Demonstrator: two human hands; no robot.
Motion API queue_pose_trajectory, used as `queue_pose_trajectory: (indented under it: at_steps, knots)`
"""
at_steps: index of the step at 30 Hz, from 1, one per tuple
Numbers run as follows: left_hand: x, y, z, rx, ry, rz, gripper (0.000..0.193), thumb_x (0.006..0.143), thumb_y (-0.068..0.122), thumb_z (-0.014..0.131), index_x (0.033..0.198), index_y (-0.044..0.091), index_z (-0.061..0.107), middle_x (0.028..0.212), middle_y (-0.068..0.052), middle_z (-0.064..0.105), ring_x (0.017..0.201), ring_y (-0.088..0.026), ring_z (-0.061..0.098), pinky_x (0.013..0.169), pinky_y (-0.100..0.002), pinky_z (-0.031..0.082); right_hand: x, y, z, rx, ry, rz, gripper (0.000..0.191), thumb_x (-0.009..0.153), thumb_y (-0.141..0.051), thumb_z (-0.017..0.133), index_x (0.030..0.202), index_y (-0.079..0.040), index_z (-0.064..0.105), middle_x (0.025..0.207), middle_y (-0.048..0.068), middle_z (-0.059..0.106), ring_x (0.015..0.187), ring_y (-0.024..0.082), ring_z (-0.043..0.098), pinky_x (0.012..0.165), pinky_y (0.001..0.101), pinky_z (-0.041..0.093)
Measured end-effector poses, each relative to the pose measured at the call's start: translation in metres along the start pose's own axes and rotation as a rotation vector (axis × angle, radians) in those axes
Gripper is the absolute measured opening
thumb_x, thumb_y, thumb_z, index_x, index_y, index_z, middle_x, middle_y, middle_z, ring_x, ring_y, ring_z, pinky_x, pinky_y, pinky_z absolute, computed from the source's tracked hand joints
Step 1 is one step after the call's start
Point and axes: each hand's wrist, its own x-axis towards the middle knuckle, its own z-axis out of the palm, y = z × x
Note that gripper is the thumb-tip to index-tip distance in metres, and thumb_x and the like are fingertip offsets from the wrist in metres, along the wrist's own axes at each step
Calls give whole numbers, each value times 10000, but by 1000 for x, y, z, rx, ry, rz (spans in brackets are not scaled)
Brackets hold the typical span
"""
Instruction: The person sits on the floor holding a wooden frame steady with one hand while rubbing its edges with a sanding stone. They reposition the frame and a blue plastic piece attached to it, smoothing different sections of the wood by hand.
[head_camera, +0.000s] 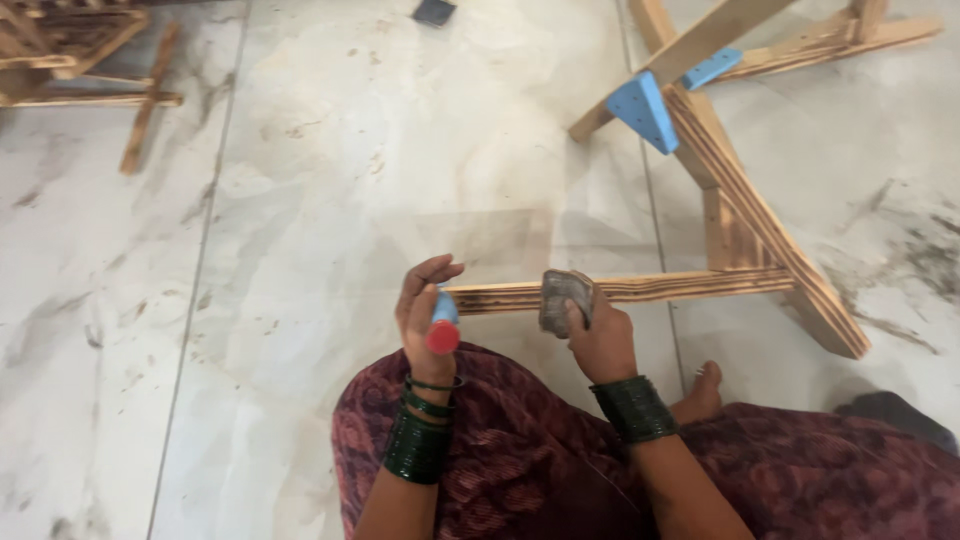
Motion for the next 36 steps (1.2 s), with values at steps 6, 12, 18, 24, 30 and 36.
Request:
queue_pose_trajectory:
  at_steps: [6, 12, 18, 24, 30, 36]
  knots:
    - [-3, 8, 2, 129, -64, 143, 367, 994, 173, 456, 1233, 2, 677, 1066, -121, 735, 1016, -161, 645, 933, -298, 475, -22, -37, 39, 261, -83, -315, 423, 1015, -227, 568, 1421, -111, 532, 907, 217, 739, 799, 399, 736, 695, 489, 593]
    - [-5, 17, 3, 162, -84, 65, 361, 1028, 194, 434, 1213, 20, 690, 892, -79, 700, 989, -154, 618, 922, -336, 498, -9, -7, 35, 226, -130, -229, 390, 956, -255, 598, 1291, -58, 626, 915, 234, 744, 815, 372, 765, 714, 437, 614]
    - [-7, 16, 4, 146, -76, 61, 350, 1030, 181, 443, 1203, 16, 700, 904, -66, 688, 955, -151, 597, 901, -324, 474, 10, 128, -93, 229, 213, -103, 416, 1027, -310, 548, 1291, -13, 672, 1060, 177, 781, 944, 308, 763, 850, 401, 570]
    - [-8, 18, 5, 174, -81, 86, 349, 1031, 183, 440, 1188, 14, 702, 914, -68, 695, 934, -145, 598, 906, -317, 460, 59, 190, -155, -226, 657, 118, 382, 1024, -124, 581, 1371, 29, 621, 1062, 314, 707, 985, 458, 694, 851, 529, 529]
    - [-6, 12, 4, 172, -62, 113, 357, 1022, 168, 424, 1173, 0, 701, 909, -78, 688, 921, -153, 607, 904, -313, 473, 136, 165, -109, -300, 668, -40, 387, 995, -63, 545, 1371, 16, 588, 1171, 288, 697, 1046, 468, 669, 858, 531, 535]
    - [-3, 8, 5, 252, -59, 246, 377, 1025, 145, 383, 1143, -36, 692, 943, -103, 693, 908, -168, 621, 908, -310, 493, 204, 99, -72, -161, 563, -256, 487, 927, 58, 456, 1404, 62, 548, 1342, 299, 610, 1249, 461, 585, 1041, 491, 488]
